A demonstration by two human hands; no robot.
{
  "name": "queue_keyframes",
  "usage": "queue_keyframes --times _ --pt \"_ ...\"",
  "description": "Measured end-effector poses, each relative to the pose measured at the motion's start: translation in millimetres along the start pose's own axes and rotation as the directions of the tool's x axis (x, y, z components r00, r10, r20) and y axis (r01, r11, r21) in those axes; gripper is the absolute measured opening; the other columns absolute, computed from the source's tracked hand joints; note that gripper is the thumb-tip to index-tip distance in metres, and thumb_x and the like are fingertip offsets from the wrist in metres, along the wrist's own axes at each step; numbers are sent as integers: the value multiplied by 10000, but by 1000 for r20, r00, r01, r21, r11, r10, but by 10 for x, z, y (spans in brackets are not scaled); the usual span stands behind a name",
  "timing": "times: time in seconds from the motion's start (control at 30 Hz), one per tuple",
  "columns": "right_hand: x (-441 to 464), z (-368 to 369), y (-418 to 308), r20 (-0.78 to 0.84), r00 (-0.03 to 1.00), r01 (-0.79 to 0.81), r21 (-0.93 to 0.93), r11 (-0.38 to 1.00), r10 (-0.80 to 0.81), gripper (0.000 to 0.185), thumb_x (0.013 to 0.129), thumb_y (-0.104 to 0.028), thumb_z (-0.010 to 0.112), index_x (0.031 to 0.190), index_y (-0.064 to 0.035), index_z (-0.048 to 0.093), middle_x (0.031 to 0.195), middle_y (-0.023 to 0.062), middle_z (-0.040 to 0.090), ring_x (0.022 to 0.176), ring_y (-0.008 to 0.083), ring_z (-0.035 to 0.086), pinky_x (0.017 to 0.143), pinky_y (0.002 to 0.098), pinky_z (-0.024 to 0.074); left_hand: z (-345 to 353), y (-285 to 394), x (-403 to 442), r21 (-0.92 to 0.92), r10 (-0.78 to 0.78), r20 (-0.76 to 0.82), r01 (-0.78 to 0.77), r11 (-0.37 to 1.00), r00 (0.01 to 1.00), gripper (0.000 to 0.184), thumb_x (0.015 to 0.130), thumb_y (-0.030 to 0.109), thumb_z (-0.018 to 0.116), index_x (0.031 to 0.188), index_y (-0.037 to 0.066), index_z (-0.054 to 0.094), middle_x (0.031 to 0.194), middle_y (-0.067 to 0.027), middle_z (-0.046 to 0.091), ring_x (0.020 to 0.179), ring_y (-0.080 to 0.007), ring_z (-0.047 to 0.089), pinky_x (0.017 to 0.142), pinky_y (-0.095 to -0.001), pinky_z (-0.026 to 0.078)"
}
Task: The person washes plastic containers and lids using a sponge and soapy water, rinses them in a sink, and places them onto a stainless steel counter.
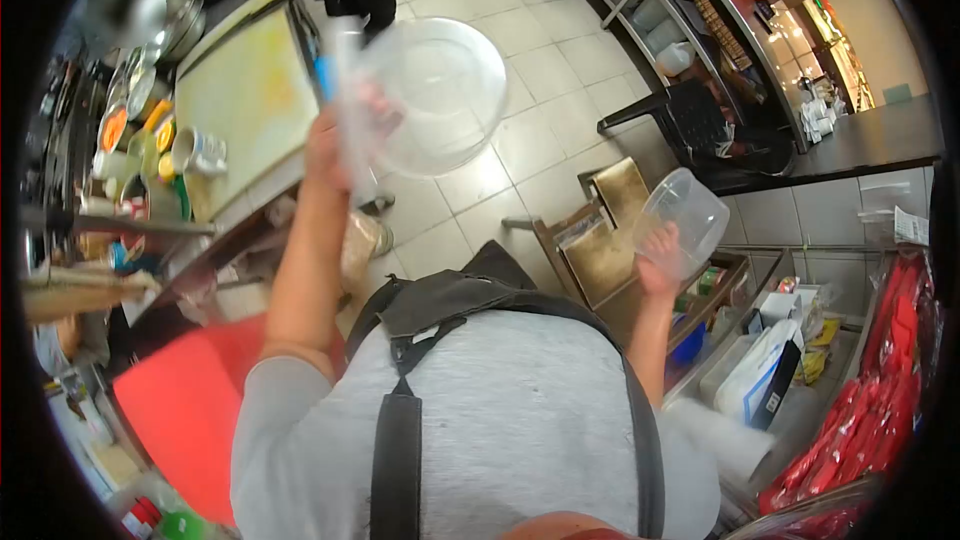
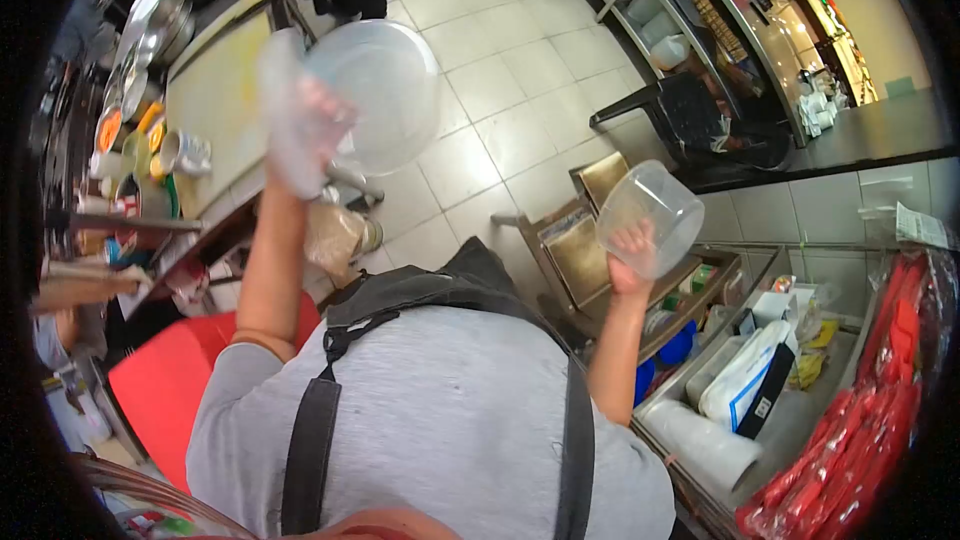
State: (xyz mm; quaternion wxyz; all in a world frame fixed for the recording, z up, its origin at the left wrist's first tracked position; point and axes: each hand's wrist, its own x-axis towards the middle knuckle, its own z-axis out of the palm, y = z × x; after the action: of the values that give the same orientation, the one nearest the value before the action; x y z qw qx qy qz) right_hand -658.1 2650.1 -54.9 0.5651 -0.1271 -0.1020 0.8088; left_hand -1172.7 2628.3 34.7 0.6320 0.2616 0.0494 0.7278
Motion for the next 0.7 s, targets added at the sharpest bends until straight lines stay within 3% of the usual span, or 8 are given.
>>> queue_keyframes --times 0.07,0.17,0.23,0.3,0.37,0.57,0.63,0.7 --pt "120 -392 -335 -263 950 164 -27 986 -166 131 957 -161 416 968 -84 522 743 3 412 673 128 392 611 283 348 -301 -211 587 -80 -174 -313 157 984 934 288 943 292 541 1084 48 600 1000 -69 657 907 -190 626 832 -358 508" --pt "457 -356 -554 -434 840 292 -145 945 -326 156 967 -155 396 974 -64 523 648 -11 346 588 123 351 563 285 312 -531 -383 1454 -195 -333 -201 296 935 921 280 953 281 510 1104 70 613 1053 -77 655 985 -235 616 922 -401 471" --pt "777 -686 -846 -89 980 194 220 956 -178 172 979 -182 399 967 -69 528 659 -10 348 587 117 349 519 260 292 -694 -400 1907 -206 -337 -177 300 931 925 290 956 289 514 1105 62 614 1034 -77 663 963 -234 628 899 -389 492" --pt "1598 -307 -877 -384 890 350 223 910 -248 281 975 -227 403 712 -144 458 510 -17 321 429 130 339 391 269 281 -875 -316 2479 -205 -352 -171 316 926 920 277 953 274 523 1097 57 616 1014 -81 666 932 -232 638 873 -385 509" --pt "2370 -155 -866 -667 531 373 -370 851 -522 203 982 -198 403 973 -61 553 601 -11 333 517 121 329 492 251 293 -983 -239 2925 -209 -326 -285 274 939 901 262 952 269 528 1075 57 619 1003 -74 665 917 -225 640 860 -385 515" --pt "5255 501 -300 -260 924 188 -328 926 -280 176 967 -236 473 969 -89 569 612 -32 380 516 117 353 477 245 280 -1838 154 3941 136 -140 -616 280 950 775 232 911 246 599 1067 74 585 941 -24 635 897 -167 609 807 -345 497" --pt "6128 794 13 -28 830 268 -856 442 -557 201 973 -240 468 927 -90 592 623 -36 426 528 113 386 488 254 319 -2090 291 4167 158 -102 -671 276 948 735 230 895 253 621 1048 87 575 906 -14 624 852 -163 606 785 -330 495" --pt "6927 676 214 138 855 230 -965 126 -500 223 966 -232 464 884 -71 596 640 9 487 540 157 438 511 281 355 -2589 436 4362 185 -83 -704 296 937 705 223 887 252 633 1029 93 570 891 -12 616 831 -162 601 773 -323 493"
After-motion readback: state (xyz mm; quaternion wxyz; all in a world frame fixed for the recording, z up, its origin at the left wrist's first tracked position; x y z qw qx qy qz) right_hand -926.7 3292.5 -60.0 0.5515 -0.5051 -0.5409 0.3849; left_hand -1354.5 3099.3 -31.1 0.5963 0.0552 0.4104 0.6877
